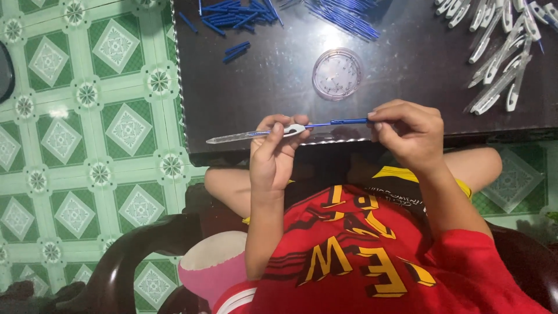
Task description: Assembling ballpoint pens by inserting ink refills into barrels and attaching caps.
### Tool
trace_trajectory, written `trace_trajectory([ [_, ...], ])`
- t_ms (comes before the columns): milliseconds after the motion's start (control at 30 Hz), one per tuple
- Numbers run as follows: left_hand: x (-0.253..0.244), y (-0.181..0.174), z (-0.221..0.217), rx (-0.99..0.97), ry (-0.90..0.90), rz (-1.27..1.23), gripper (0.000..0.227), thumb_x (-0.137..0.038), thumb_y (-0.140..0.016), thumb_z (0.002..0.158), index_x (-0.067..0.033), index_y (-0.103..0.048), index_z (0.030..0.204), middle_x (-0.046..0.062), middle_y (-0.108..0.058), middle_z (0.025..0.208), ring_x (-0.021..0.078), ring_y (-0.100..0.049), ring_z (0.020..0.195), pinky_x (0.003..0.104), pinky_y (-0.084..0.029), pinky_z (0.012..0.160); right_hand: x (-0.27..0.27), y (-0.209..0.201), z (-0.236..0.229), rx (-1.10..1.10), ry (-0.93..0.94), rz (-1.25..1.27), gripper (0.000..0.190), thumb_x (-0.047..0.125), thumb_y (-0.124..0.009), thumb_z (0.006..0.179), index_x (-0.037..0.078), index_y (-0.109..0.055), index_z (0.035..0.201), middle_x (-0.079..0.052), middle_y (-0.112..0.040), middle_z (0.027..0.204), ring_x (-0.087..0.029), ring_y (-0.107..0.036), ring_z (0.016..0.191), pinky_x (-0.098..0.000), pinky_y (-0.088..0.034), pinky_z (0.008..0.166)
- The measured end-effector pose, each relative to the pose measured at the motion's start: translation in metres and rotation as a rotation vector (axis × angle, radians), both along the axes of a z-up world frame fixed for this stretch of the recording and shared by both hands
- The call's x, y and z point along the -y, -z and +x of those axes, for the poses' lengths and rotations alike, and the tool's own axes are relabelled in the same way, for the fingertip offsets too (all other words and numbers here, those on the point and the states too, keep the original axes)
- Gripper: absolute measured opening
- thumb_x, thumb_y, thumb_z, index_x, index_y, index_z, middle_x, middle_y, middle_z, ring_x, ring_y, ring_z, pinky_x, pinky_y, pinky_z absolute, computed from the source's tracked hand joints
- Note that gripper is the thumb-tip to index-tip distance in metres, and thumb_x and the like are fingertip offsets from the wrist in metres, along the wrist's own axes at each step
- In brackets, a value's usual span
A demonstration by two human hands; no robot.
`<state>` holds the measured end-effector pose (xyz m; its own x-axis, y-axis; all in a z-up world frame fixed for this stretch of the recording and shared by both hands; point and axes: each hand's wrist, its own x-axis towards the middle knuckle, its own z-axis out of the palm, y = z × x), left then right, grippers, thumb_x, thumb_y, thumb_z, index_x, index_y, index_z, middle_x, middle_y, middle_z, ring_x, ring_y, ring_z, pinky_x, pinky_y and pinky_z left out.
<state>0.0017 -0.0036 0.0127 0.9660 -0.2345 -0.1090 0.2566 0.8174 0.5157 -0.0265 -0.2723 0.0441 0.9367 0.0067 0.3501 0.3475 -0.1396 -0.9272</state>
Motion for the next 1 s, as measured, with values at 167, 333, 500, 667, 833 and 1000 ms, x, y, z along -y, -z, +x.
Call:
trace_trajectory([
  [167,0.001,-0.003,0.002,0.009,0.001,0.000,0.016,-0.012,-0.059,0.104,0.0011,-0.061,0.113,0.037,-0.067,0.115,0.0399,-0.073,0.106,0.047,-0.063,0.094,-0.001,-0.013,0.004,0.061,-0.010,-0.077,0.016,-0.010,-0.068,0.088,-0.004,-0.076,0.100,-0.019,-0.074,0.087,-0.020,-0.067,0.063,-0.0278,-0.049,0.051],
  [333,0.002,-0.009,0.000,-0.007,0.016,0.015,0.016,-0.013,-0.059,0.104,0.0012,-0.061,0.112,0.037,-0.068,0.112,0.0402,-0.074,0.103,0.046,-0.064,0.092,-0.001,-0.018,0.006,0.102,-0.005,-0.112,0.014,-0.014,-0.069,0.086,-0.004,-0.076,0.093,-0.019,-0.072,0.083,-0.022,-0.065,0.062,-0.0318,-0.050,0.055],
  [500,0.000,-0.013,0.002,0.014,0.052,0.042,0.016,-0.012,-0.060,0.103,0.0020,-0.062,0.111,0.037,-0.068,0.111,0.0399,-0.074,0.103,0.046,-0.064,0.092,0.000,-0.023,0.010,0.129,-0.036,-0.140,0.015,-0.014,-0.070,0.085,-0.002,-0.077,0.090,-0.017,-0.073,0.083,-0.022,-0.063,0.062,-0.0321,-0.049,0.056],
  [667,0.002,-0.011,0.006,0.047,0.094,0.055,0.018,-0.012,-0.062,0.102,0.0041,-0.062,0.110,0.041,-0.065,0.112,0.0417,-0.073,0.104,0.048,-0.063,0.092,0.000,-0.025,0.013,0.177,-0.045,-0.156,0.017,-0.015,-0.072,0.083,-0.001,-0.077,0.090,-0.017,-0.073,0.084,-0.022,-0.061,0.060,-0.0331,-0.050,0.056],
  [833,0.014,-0.030,0.006,0.073,0.085,0.041,0.020,-0.011,-0.062,0.102,0.0063,-0.063,0.111,0.044,-0.063,0.115,0.0426,-0.072,0.108,0.049,-0.062,0.095,-0.006,-0.023,0.009,0.240,-0.059,-0.170,0.015,-0.013,-0.073,0.084,-0.002,-0.078,0.092,-0.018,-0.074,0.085,-0.026,-0.066,0.064,-0.0346,-0.052,0.058],
  [1000,0.037,-0.057,-0.002,0.121,0.125,0.111,0.030,-0.019,-0.064,0.104,0.0080,-0.068,0.117,0.036,-0.066,0.124,0.0358,-0.068,0.119,0.044,-0.056,0.103,-0.020,-0.026,0.004,0.329,-0.021,-0.234,0.015,-0.013,-0.073,0.086,-0.002,-0.079,0.095,-0.016,-0.075,0.089,-0.029,-0.070,0.072,-0.0370,-0.056,0.065],
])
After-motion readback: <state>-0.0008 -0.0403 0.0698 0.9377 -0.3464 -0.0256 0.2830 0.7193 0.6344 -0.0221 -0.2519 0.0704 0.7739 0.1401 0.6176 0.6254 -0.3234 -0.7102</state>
